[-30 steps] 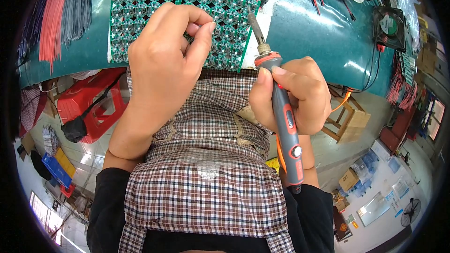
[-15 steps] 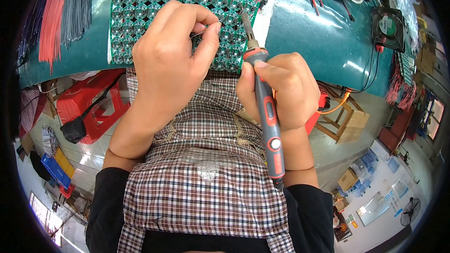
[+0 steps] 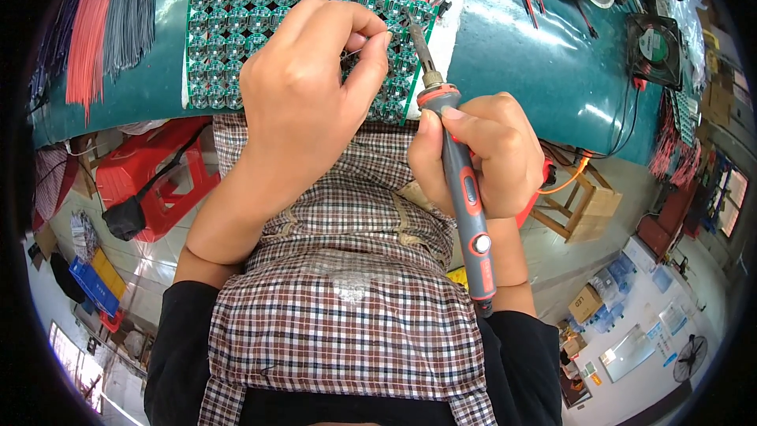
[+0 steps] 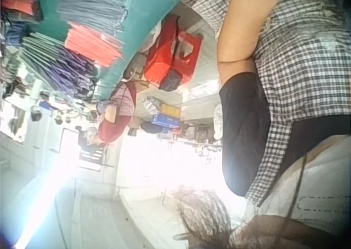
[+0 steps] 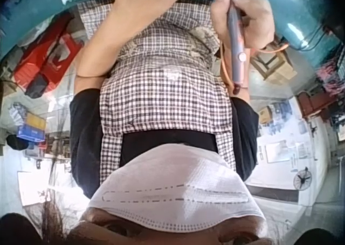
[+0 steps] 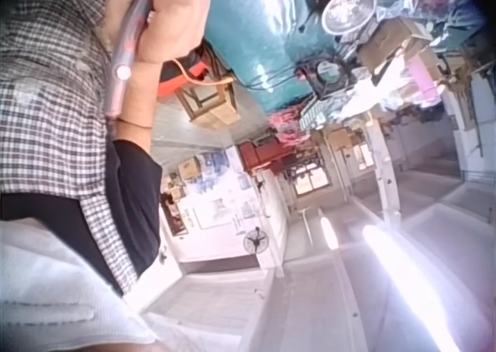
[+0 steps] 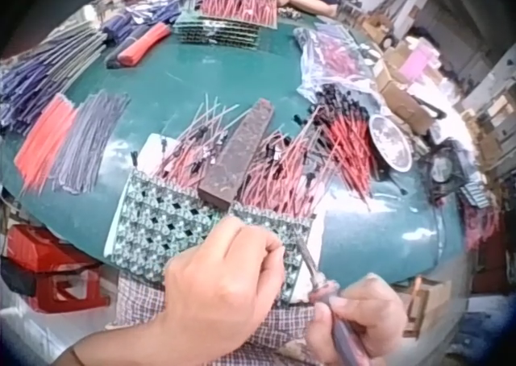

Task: The person removes a cardboard block from a panel of circuit boards, then solders components onto the circuit boards using a soldering iron and solder wire.

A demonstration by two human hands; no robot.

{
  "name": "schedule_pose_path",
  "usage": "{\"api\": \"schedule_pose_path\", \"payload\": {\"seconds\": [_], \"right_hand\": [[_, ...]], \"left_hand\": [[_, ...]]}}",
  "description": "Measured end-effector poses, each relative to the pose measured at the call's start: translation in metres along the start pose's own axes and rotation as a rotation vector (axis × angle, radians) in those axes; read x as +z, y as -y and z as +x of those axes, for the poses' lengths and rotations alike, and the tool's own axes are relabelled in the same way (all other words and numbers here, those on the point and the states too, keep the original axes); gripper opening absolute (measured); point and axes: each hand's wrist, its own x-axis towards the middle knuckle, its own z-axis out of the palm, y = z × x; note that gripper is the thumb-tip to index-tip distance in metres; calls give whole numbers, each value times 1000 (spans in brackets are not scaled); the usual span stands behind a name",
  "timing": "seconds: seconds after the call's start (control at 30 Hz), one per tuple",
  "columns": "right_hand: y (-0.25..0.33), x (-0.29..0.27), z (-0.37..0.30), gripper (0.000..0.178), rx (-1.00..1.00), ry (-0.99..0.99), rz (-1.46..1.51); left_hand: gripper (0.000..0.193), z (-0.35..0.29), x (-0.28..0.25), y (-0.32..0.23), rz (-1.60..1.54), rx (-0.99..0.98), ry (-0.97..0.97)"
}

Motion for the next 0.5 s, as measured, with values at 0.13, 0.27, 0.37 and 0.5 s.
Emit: {"api": "schedule_pose_path", "payload": {"seconds": [0.13, 0.27, 0.37, 0.5], "right_hand": [[1, 4, 2, 29, -19, 10, -23], [5, 5, 1, 29, 3, 5, -43], [7, 5, 2, 29, 8, 12, -59], [11, 6, 3, 29, 83, 7, -23]], "left_hand": [[11, 0, -4, -5, -7, -110, 68], [11, 0, -6, -6, -22, -105, 69], [11, -2, -10, -3, -7, -64, 54], [11, -6, -17, -3, -41, -117, 57]]}}
